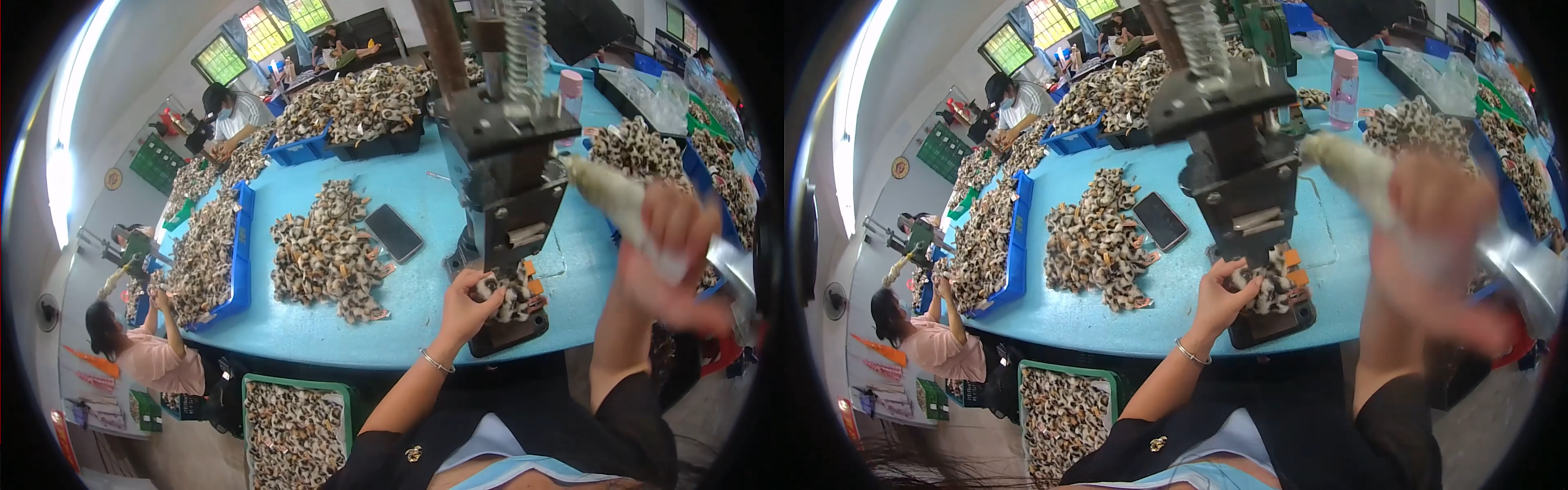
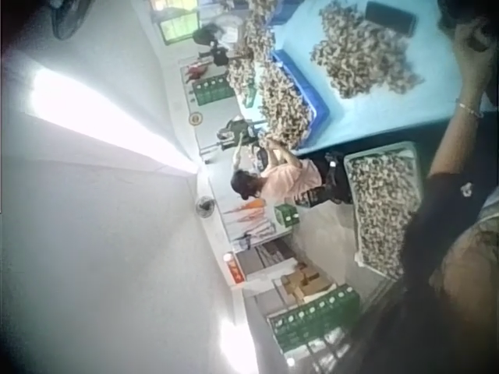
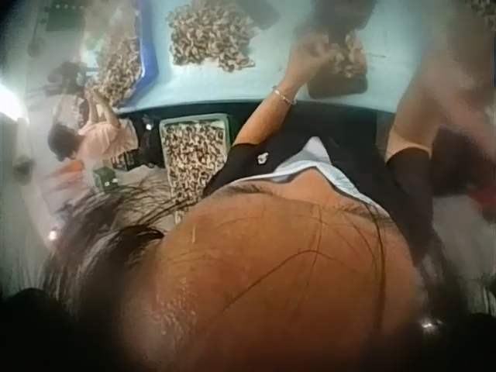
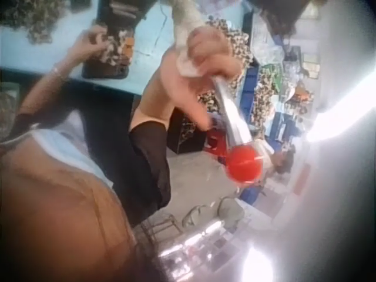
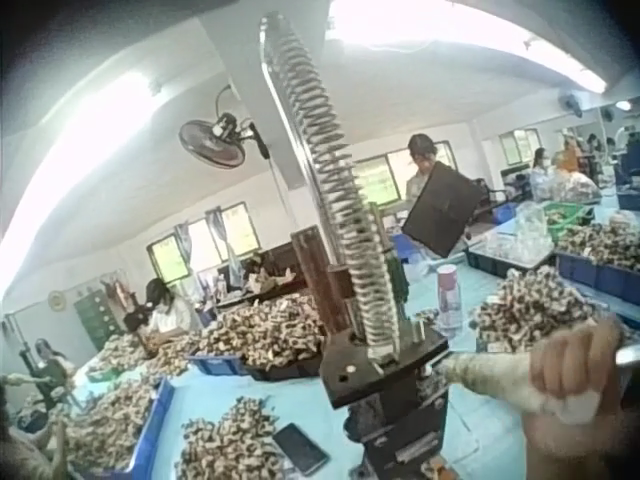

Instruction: The person assembles small plastic components into patterned fabric pieces using a manual press machine.

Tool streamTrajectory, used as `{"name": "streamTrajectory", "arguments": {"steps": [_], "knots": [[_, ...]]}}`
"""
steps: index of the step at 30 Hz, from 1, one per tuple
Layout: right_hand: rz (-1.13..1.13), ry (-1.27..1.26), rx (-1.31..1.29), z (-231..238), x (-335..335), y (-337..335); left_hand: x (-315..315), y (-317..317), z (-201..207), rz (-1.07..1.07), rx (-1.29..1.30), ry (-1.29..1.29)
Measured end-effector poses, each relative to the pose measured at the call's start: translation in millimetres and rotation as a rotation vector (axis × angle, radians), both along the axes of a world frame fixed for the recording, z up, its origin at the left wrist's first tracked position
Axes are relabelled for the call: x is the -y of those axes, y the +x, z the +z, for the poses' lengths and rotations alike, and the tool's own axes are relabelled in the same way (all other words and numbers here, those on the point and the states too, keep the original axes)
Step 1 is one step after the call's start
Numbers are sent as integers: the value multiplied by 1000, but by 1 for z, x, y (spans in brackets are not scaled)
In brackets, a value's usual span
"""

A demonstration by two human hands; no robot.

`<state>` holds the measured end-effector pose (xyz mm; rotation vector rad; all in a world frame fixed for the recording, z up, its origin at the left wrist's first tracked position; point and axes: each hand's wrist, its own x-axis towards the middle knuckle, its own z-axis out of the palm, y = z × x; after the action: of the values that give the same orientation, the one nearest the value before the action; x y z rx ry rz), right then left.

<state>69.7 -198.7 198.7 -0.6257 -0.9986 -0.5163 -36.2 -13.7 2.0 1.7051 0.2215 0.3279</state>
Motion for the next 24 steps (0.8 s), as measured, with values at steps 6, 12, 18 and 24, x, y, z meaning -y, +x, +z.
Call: {"name": "streamTrajectory", "arguments": {"steps": [6, 12, 18, 24], "knots": [[-138, -127, -305, 53, -44, 29, -7, 2, -4, -22, -14, -96], [-83, -540, -374, 50, -65, 94, 4, -6, 14, 28, 156, -170], [27, -1037, -827, -169, -3, 7, -5, -7, 10, -67, -180, -403], [-346, -1247, -231, -187, -31, -21, 9, -9, 13, -39, -5, -648]]}}
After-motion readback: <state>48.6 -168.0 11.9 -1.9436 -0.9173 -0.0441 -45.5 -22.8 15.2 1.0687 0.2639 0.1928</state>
